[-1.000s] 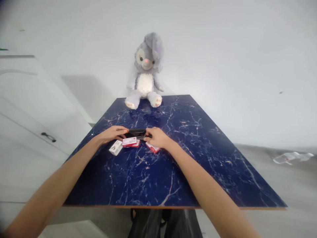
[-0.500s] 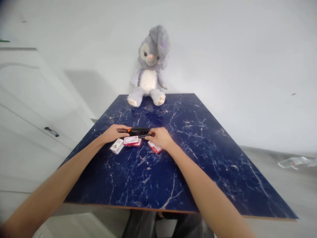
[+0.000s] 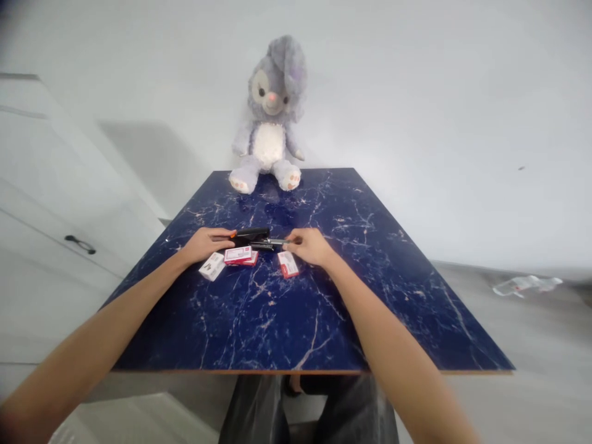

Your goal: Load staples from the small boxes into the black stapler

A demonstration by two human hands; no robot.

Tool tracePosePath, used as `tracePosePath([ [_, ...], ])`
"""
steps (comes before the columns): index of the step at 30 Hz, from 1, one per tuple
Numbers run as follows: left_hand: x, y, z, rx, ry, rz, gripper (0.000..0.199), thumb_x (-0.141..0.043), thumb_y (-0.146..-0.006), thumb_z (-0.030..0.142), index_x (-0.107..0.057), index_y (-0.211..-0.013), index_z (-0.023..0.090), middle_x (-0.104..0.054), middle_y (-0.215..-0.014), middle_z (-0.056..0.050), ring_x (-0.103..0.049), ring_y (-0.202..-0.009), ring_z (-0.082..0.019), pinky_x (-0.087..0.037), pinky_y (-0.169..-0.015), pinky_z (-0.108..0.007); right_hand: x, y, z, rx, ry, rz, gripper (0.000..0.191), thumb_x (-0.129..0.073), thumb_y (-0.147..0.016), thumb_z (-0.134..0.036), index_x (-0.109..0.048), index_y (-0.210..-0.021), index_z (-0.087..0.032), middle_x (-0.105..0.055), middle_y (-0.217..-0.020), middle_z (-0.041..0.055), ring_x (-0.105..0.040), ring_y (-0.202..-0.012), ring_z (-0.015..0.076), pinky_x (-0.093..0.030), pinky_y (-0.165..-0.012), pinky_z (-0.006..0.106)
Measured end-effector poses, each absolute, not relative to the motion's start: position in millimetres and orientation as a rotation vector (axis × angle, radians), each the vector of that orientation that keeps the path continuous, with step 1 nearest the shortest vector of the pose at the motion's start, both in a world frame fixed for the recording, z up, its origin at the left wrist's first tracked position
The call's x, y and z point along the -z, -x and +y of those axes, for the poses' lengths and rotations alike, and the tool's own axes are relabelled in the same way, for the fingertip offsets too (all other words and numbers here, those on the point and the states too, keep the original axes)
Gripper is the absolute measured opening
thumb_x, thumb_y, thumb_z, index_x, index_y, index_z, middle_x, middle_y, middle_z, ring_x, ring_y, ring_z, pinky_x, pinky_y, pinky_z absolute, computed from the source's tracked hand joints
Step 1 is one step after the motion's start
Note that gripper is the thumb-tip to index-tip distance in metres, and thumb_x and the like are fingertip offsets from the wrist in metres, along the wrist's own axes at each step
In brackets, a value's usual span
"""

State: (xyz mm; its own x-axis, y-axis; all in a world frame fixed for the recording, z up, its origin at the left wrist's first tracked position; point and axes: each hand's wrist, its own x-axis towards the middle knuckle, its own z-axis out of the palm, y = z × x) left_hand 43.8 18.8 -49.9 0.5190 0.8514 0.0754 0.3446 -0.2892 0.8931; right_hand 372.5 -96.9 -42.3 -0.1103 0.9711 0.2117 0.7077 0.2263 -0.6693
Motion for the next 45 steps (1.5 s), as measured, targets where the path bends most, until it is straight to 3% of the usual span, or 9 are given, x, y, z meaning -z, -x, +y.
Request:
tracePosePath([
  [8, 41.6, -45.9, 13.1, -0.729, -1.866, 0.878, 0.055, -0.081, -0.074, 0.049, -0.073, -0.117, 0.016, -0.075, -0.119, -0.012, -0.07, -0.11, -0.029, -0.051, -0.106, -0.045, 23.3, -311.6, -116.7, 0.053, 1.36, -1.984, 0.028, -0.06, -0.096, -0.032, -0.07, -0.118, -0.019, -0.072, -0.117, 0.0096, -0.063, -0.107, 0.0251, -0.049, -0.1, 0.04],
  [12, 29.5, -47.1, 0.4, -0.916, -1.961, 0.933, 0.043, -0.065, -0.088, 0.05, -0.073, -0.114, 0.017, -0.074, -0.118, -0.011, -0.069, -0.11, -0.026, -0.051, -0.104, -0.041, 30.5, -264.5, -121.8, 0.081, 1.194, -2.329, 0.031, -0.06, -0.097, -0.034, -0.068, -0.123, -0.02, -0.066, -0.122, 0.0123, -0.06, -0.105, 0.0271, -0.052, -0.096, 0.043],
  [15, 19.4, -49.4, -10.5, -1.089, -2.108, 1.063, 0.036, -0.058, -0.092, 0.046, -0.075, -0.107, 0.018, -0.076, -0.112, -0.009, -0.07, -0.102, -0.023, -0.052, -0.098, -0.037, 38.5, -261.0, -120.1, 0.064, 1.181, -2.353, 0.025, -0.061, -0.096, -0.023, -0.068, -0.12, -0.019, -0.061, -0.13, 0.0143, -0.055, -0.115, 0.0285, -0.048, -0.102, 0.046],
  [20, 3.4, -52.1, -30.1, -1.15, -2.357, 1.006, 0.025, -0.058, -0.091, 0.036, -0.077, -0.096, 0.02, -0.076, -0.096, -0.006, -0.068, -0.086, -0.02, -0.054, -0.086, -0.033, 36.1, -279.0, -120.9, -0.161, 1.114, -2.208, 0.029, -0.066, -0.09, -0.014, -0.064, -0.118, -0.018, -0.068, -0.116, 0.0102, -0.06, -0.111, 0.0252, -0.049, -0.101, 0.042],
  [25, -8.1, -59.2, -50.3, -0.89, -2.117, 0.805, 0.035, -0.048, -0.096, 0.034, -0.069, -0.121, 0.021, -0.071, -0.089, -0.003, -0.061, -0.058, -0.013, -0.051, -0.056, -0.027, 25.2, -287.4, -127.6, -0.309, 1.138, -1.828, 0.048, -0.07, -0.086, -0.015, -0.057, -0.131, -0.022, -0.067, -0.124, 0.0076, -0.066, -0.108, 0.0211, -0.053, -0.096, 0.035],
  [30, -8.3, -70.1, -56.9, -0.778, -2.563, 0.704, 0.034, -0.069, -0.087, 0.038, -0.07, -0.118, 0.026, -0.062, -0.103, -0.005, -0.063, -0.086, -0.019, -0.053, -0.079, -0.032, 22.1, -296.1, -125.3, -0.453, 1.141, -1.804, 0.042, -0.074, -0.083, -0.021, -0.062, -0.123, -0.022, -0.071, -0.115, 0.0044, -0.068, -0.096, 0.0177, -0.054, -0.087, 0.031],
  [35, 1.6, -68.6, -49.0, -0.781, -2.742, 0.704, 0.03, -0.068, -0.089, 0.037, -0.069, -0.118, 0.027, -0.059, -0.108, -0.006, -0.062, -0.099, -0.022, -0.053, -0.089, -0.038, 26.9, -291.2, -124.3, -0.511, 1.178, -1.81, 0.034, -0.078, -0.083, -0.03, -0.066, -0.114, -0.02, -0.072, -0.106, 0.0039, -0.068, -0.086, 0.0167, -0.056, -0.081, 0.03],
  [40, 2.9, -72.9, -50.3, -0.951, -2.477, 0.863, 0.032, -0.073, -0.085, 0.037, -0.069, -0.116, 0.027, -0.054, -0.124, -0.006, -0.067, -0.087, -0.016, -0.06, -0.086, -0.036, 25.1, -276.9, -125.3, -0.455, 1.111, -1.711, 0.044, -0.066, -0.09, -0.021, -0.058, -0.133, -0.024, -0.067, -0.128, 0.0071, -0.067, -0.111, 0.0204, -0.056, -0.097, 0.035],
  [45, 0.7, -90.5, -66.6, -1.23, -2.093, 0.859, 0.033, -0.075, -0.083, 0.038, -0.069, -0.113, 0.025, -0.05, -0.138, -0.006, -0.07, -0.097, -0.019, -0.062, -0.094, -0.037, 16.6, -276.4, -127.9, -0.373, 1.087, -1.718, 0.055, -0.052, -0.098, -0.019, -0.042, -0.152, -0.026, -0.051, -0.151, 0.0097, -0.051, -0.138, 0.024, -0.041, -0.117, 0.044],
])
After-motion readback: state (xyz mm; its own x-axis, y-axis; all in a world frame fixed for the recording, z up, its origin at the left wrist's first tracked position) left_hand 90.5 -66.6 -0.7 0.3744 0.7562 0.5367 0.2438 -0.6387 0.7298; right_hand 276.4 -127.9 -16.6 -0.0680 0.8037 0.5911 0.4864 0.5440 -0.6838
